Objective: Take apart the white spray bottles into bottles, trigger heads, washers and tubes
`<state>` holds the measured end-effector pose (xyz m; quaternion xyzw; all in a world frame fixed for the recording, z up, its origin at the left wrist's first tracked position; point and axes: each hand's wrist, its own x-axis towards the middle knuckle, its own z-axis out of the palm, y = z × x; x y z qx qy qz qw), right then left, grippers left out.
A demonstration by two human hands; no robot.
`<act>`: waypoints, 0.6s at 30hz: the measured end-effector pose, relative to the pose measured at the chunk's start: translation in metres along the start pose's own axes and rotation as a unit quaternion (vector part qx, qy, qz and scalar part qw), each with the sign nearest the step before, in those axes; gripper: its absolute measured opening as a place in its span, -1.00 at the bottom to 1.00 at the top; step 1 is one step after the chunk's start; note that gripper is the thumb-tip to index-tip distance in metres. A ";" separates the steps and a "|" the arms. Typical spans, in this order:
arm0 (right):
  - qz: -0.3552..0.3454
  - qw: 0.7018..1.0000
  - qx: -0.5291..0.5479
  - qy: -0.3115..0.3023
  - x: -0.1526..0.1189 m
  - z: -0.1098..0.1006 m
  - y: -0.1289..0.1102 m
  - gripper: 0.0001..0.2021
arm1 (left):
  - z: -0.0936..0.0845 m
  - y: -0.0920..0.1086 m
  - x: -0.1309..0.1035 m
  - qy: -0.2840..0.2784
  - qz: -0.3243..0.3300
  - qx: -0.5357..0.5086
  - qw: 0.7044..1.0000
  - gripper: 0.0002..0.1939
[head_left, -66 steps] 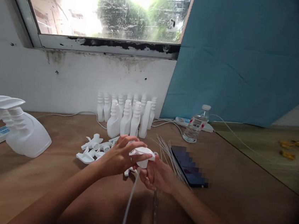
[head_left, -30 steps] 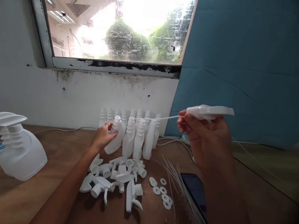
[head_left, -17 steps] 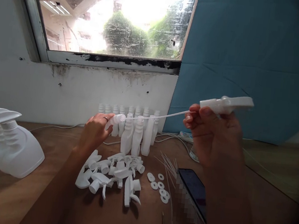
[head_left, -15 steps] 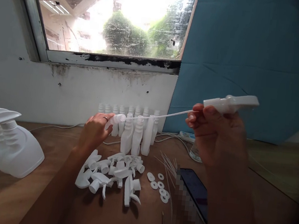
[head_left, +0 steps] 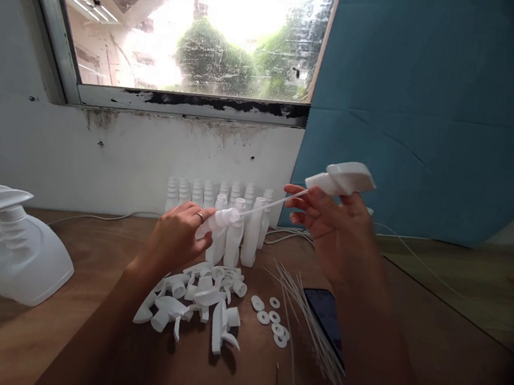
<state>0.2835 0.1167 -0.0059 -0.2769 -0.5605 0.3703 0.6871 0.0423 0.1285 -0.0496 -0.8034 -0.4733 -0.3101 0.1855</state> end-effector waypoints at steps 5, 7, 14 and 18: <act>0.035 0.999 -0.001 -0.024 -0.002 0.005 0.006 -0.66 | -0.009 0.016 -0.004 -0.006 0.018 -0.085 0.996 -0.61; 0.043 0.998 0.006 -0.042 -0.003 0.008 0.009 -0.68 | -0.013 0.021 -0.005 -0.015 0.013 -0.124 0.992 -0.61; 0.082 0.985 0.057 -0.140 -0.014 0.025 0.012 -0.76 | -0.018 0.032 -0.008 -0.043 -0.006 -0.222 0.974 -0.61; 0.096 0.986 0.053 -0.123 -0.018 0.032 0.011 -0.60 | -0.021 0.037 -0.009 -0.056 -0.013 -0.273 0.960 -0.61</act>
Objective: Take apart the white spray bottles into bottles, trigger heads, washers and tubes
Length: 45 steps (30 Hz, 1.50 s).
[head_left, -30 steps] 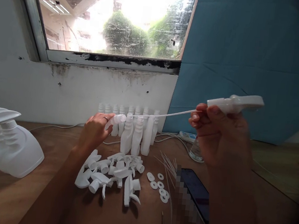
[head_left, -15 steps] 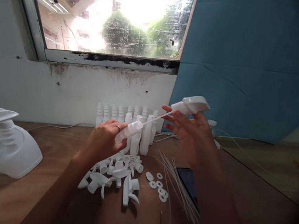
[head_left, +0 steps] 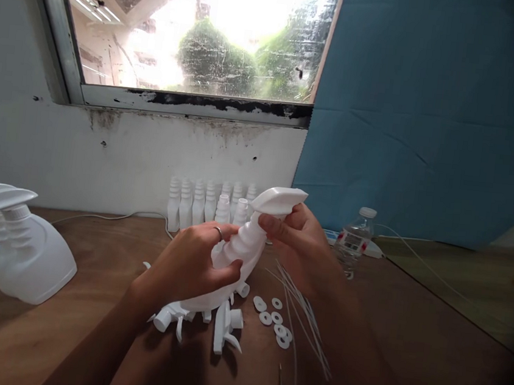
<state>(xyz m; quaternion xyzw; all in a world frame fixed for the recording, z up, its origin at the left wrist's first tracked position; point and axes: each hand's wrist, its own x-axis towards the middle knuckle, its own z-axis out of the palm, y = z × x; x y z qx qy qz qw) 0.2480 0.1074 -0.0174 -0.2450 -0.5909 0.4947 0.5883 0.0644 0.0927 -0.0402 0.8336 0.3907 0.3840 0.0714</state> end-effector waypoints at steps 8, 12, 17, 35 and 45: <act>0.019 0.996 0.076 -0.037 -0.001 -0.001 -0.003 -0.60 | -0.009 0.008 0.002 -0.061 -0.040 -0.146 0.987 -0.69; 0.034 0.995 0.085 -0.032 -0.003 0.001 -0.002 -0.41 | -0.009 0.013 0.001 -0.065 -0.058 -0.172 0.981 -0.68; 0.010 0.999 0.005 0.048 -0.001 0.007 0.006 -0.24 | -0.004 0.017 -0.001 -0.049 -0.047 -0.156 0.985 -0.73; -0.103 0.988 -0.108 0.049 0.003 -0.006 0.011 -0.54 | 0.004 0.019 -0.002 0.014 -0.084 -0.058 0.995 -0.63; -0.046 0.995 0.081 -0.046 -0.006 0.003 0.003 -0.67 | 0.013 0.013 -0.003 -0.048 -0.097 -0.298 0.948 -0.60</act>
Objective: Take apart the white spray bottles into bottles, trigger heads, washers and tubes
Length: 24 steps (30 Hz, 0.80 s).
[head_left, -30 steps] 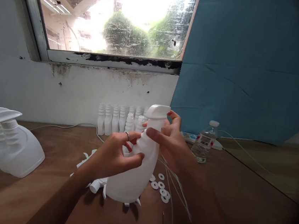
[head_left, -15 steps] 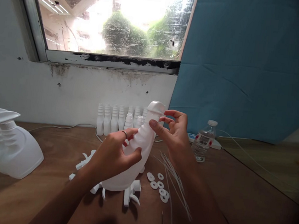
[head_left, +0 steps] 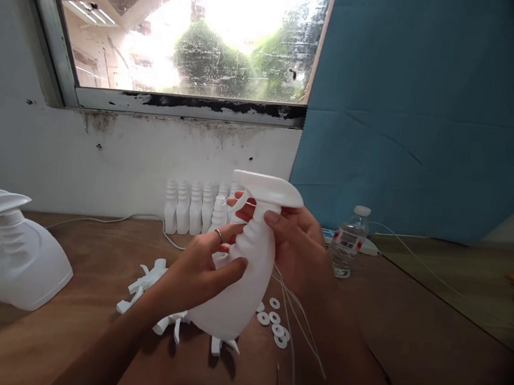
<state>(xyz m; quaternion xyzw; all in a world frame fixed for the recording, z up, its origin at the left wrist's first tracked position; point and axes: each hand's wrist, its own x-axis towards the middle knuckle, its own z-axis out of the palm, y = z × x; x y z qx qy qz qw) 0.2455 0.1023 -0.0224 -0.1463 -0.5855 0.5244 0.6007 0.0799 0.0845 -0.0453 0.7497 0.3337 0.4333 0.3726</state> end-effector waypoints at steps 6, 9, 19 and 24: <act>-0.002 1.000 0.012 0.011 0.000 0.002 -0.001 -0.62 | 0.022 -0.006 0.001 0.058 0.011 -0.087 0.994 -0.44; 0.004 0.999 0.018 0.029 0.001 0.006 0.000 -0.62 | 0.029 -0.004 0.001 0.093 0.022 -0.076 0.992 -0.35; 0.021 0.999 -0.003 0.036 0.000 0.002 0.004 -0.71 | 0.028 -0.002 0.001 0.132 0.064 -0.006 0.989 -0.21; 0.019 1.000 -0.003 0.018 -0.002 0.006 0.003 -0.73 | 0.030 -0.007 0.001 0.124 0.065 -0.034 0.990 -0.20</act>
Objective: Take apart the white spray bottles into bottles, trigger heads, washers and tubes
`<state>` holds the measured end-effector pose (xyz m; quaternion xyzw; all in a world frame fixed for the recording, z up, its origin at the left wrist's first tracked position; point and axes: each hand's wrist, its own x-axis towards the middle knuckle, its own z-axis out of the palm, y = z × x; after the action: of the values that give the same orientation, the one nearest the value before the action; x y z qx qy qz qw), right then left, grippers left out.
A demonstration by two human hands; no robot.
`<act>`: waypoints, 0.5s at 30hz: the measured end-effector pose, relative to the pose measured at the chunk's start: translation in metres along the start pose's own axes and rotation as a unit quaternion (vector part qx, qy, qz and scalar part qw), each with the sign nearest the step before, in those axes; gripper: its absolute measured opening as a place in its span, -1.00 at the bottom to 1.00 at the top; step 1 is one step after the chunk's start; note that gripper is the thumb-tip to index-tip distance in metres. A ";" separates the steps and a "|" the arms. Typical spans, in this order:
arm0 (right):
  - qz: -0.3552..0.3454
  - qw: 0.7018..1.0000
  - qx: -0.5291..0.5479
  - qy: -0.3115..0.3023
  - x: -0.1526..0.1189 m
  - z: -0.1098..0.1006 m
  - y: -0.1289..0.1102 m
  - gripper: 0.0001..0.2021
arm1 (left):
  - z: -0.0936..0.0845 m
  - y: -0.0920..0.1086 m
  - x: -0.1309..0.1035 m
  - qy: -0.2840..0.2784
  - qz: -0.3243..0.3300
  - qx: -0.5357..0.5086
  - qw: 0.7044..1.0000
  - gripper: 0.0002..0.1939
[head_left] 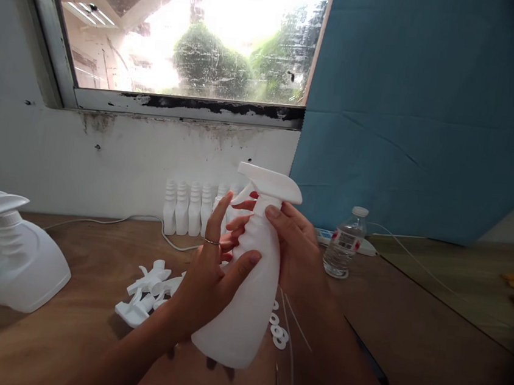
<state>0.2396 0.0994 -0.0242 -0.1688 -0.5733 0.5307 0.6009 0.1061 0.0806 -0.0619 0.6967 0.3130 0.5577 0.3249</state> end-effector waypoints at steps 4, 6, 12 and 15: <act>-0.001 1.000 0.016 -0.007 0.000 0.001 0.002 -0.77 | 0.000 0.001 0.000 -0.005 0.003 -0.003 1.000 -0.23; -0.009 1.000 0.024 0.002 0.000 0.001 0.004 -0.81 | 0.000 0.001 0.000 -0.006 0.007 0.004 1.000 -0.26; -0.025 0.999 0.027 0.014 0.000 0.004 0.005 -0.79 | 0.001 0.002 -0.002 -0.005 0.024 0.026 0.999 -0.29; -0.026 1.000 0.014 0.002 -0.002 0.004 0.002 -0.77 | 0.001 0.002 -0.002 0.005 0.036 0.026 0.999 -0.31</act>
<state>0.2352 0.0970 -0.0254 -0.1465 -0.5688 0.5222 0.6183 0.1068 0.0780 -0.0619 0.7128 0.3038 0.5644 0.2847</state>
